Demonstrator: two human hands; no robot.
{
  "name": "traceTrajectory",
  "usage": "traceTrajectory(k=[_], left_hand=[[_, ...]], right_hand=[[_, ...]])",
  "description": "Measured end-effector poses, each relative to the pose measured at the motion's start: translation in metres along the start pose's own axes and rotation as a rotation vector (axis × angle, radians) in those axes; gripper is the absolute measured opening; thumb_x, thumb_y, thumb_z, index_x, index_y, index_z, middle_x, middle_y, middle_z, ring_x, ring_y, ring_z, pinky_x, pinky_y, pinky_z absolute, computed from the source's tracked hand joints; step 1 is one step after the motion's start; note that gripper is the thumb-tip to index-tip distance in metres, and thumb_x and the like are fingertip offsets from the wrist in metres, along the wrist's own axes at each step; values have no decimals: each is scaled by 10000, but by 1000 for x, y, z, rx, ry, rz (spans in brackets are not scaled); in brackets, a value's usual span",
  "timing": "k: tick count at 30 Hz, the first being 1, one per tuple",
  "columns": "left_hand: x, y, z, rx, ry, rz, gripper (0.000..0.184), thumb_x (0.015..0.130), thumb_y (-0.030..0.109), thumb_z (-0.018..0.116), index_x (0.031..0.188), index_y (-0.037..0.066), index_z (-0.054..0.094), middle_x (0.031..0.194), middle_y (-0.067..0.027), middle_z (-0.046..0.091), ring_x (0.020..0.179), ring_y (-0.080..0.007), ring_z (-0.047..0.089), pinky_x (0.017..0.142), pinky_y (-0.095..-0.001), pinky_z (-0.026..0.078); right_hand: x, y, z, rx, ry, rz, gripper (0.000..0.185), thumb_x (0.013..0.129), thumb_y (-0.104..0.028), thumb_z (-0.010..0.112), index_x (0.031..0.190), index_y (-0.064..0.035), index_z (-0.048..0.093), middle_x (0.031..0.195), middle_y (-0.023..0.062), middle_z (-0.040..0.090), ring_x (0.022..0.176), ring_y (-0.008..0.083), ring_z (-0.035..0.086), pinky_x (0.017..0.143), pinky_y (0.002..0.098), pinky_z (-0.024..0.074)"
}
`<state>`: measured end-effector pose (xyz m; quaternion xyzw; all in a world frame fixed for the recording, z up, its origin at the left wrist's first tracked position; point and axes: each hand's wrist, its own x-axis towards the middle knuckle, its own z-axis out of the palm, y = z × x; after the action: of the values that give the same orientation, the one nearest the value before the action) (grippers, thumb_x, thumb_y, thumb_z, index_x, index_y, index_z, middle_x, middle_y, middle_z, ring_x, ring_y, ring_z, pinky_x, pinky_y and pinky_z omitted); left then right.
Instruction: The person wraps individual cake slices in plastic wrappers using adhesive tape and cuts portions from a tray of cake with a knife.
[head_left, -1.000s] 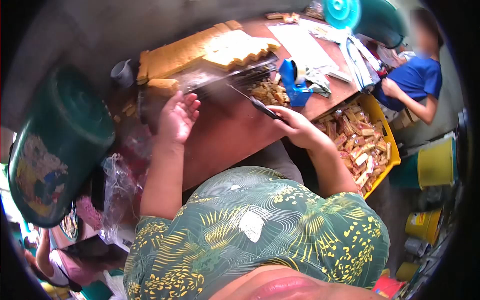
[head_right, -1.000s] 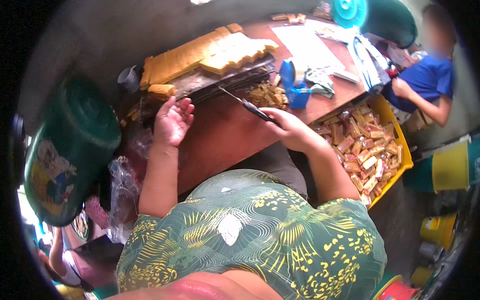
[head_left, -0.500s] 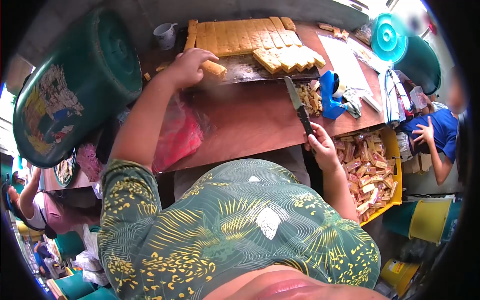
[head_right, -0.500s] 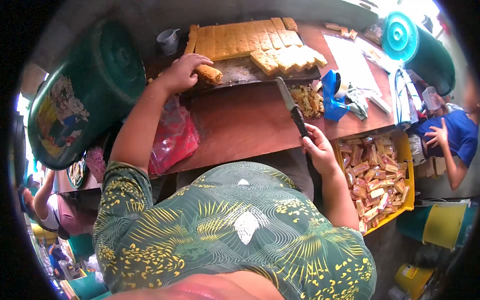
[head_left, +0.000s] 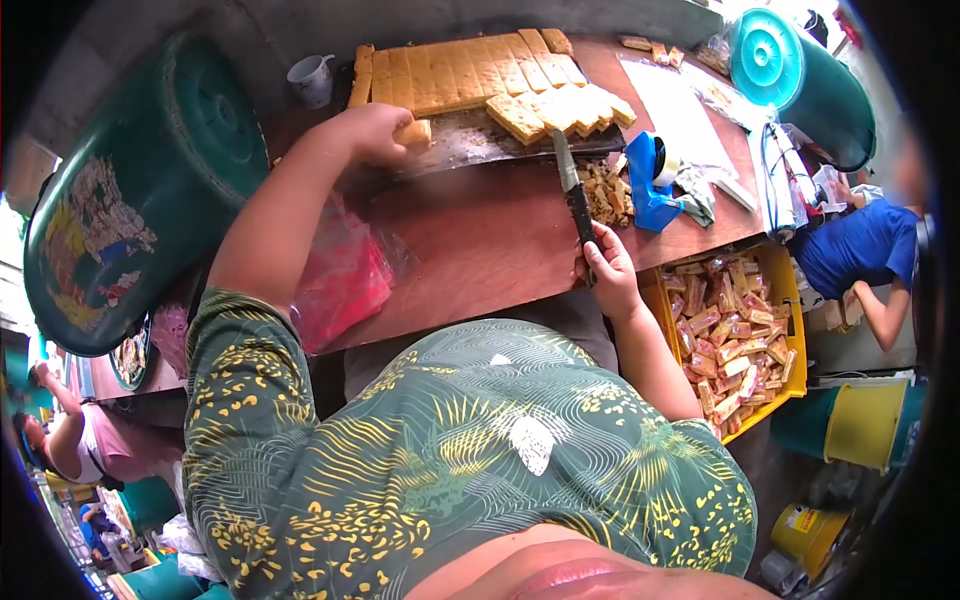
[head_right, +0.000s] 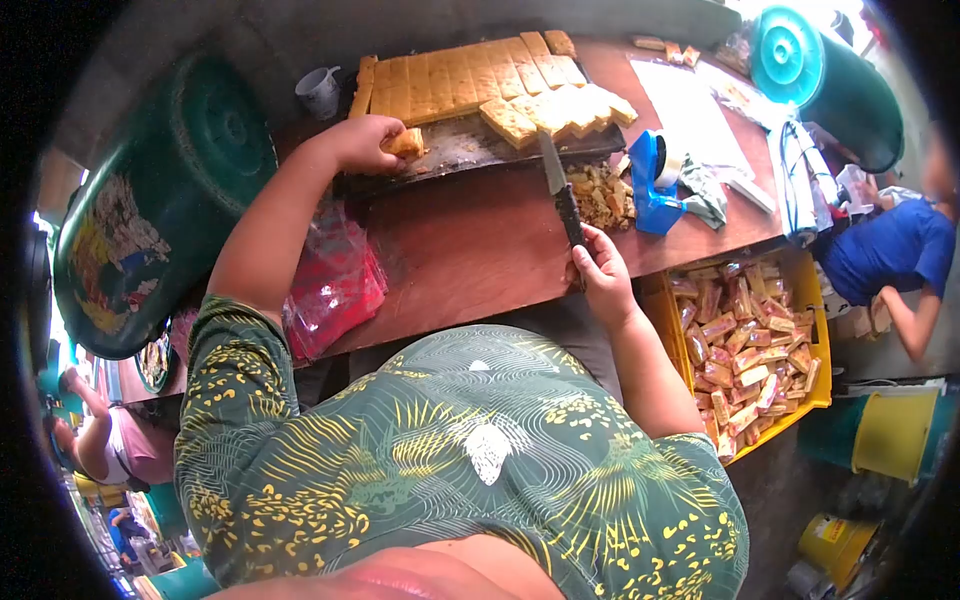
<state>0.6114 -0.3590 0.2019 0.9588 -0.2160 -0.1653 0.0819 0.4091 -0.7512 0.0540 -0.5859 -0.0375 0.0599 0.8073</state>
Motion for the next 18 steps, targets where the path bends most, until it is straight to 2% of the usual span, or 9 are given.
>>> traceTrajectory(k=[1,4,7,8,11,12,15,16,18], left_hand=[[0,0,0,-104,5,-61,546,825,331,836,1255,42,662,1149,-163,727,1054,-292,704,895,-399,541],[11,2,5,-207,139,-13,640,833,447,825,1260,4,650,1142,-173,727,1039,-256,709,877,-377,548],[32,13,9,-351,99,-41,731,814,507,824,1275,-28,638,1170,-167,724,1061,-247,700,899,-367,544],[38,22,7,-263,126,-46,754,807,524,822,1287,-27,637,1193,-170,719,1060,-260,703,920,-366,542],[44,53,6,-257,68,-131,767,793,546,821,1275,-25,646,1189,-185,715,1072,-265,701,861,-366,567],[43,65,6,-284,40,-206,766,791,562,812,1249,-33,657,1174,-191,717,988,-256,726,744,-361,586],[55,75,19,-174,109,-269,763,792,573,803,1235,-32,662,1164,-176,719,861,-241,738,647,-378,582],[52,77,20,-223,106,-285,773,824,569,785,1286,-30,628,1119,-153,725,743,-210,718,610,-363,571],[36,74,23,-428,174,-266,742,838,554,783,1259,-42,643,992,-154,729,760,-217,709,648,-364,579]], right_hand=[[1,0,1,18,7,-10,418,1054,-94,560,1458,-49,462,982,19,606,745,109,579,699,292,543],[2,0,4,34,15,-22,431,1051,-104,573,1462,-39,460,965,16,609,757,104,600,705,274,539],[5,-1,3,34,-5,-12,431,1052,-99,570,1463,-36,459,966,17,602,748,106,590,711,279,542],[6,-2,4,33,-12,-8,431,1052,-97,569,1464,-36,458,964,17,599,744,107,586,712,280,543],[5,-4,7,42,14,25,428,1052,-100,573,1460,-32,462,949,7,588,732,98,572,699,277,538],[4,-5,9,12,26,32,429,1052,-101,575,1460,-31,464,947,4,584,723,92,565,678,267,527],[4,-11,17,-73,29,57,441,1050,-104,582,1469,-31,464,947,-6,571,691,72,543,614,239,492],[5,-13,18,-98,10,73,448,1050,-104,583,1476,-33,462,950,-9,567,677,65,533,592,230,477],[5,-26,31,-171,-17,69,502,1046,-83,575,1526,-49,432,958,-10,555,629,50,495,538,212,430]])
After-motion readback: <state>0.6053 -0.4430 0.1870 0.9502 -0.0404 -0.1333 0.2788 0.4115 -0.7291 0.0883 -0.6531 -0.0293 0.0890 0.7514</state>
